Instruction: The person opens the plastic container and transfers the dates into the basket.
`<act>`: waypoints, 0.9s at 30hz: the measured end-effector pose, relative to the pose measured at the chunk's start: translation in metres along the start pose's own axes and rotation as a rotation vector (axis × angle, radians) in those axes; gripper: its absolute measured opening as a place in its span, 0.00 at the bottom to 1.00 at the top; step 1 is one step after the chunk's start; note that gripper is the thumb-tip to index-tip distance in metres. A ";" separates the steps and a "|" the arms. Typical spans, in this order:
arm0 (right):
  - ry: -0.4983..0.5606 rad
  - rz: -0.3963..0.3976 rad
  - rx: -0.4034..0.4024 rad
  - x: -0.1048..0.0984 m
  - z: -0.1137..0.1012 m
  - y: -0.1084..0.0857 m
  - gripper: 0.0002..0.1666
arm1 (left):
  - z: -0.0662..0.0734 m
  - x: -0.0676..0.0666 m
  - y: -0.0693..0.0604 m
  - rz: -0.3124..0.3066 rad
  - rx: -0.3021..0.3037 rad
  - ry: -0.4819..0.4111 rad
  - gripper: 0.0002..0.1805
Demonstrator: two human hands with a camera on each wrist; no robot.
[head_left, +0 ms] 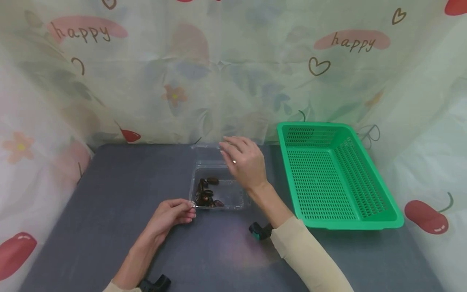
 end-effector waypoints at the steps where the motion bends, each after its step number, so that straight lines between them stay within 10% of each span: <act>1: 0.015 0.006 0.029 0.001 0.003 -0.002 0.13 | 0.000 0.000 0.000 -0.010 -0.003 -0.004 0.15; 14: 0.251 0.039 0.331 0.013 0.025 -0.031 0.38 | 0.002 -0.007 0.003 0.002 0.034 0.089 0.16; 27: 0.367 0.016 0.419 0.020 0.037 -0.046 0.48 | 0.009 -0.008 0.001 0.032 0.174 0.246 0.29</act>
Point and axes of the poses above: each hand's wrist, its own y-axis towards the middle knuckle, its own x-axis out of the palm, z = x × y, the point moved 3 cm from there along y, towards the middle knuckle, and after that the axes turned 5 degrees about y, right-handed, at the moved point
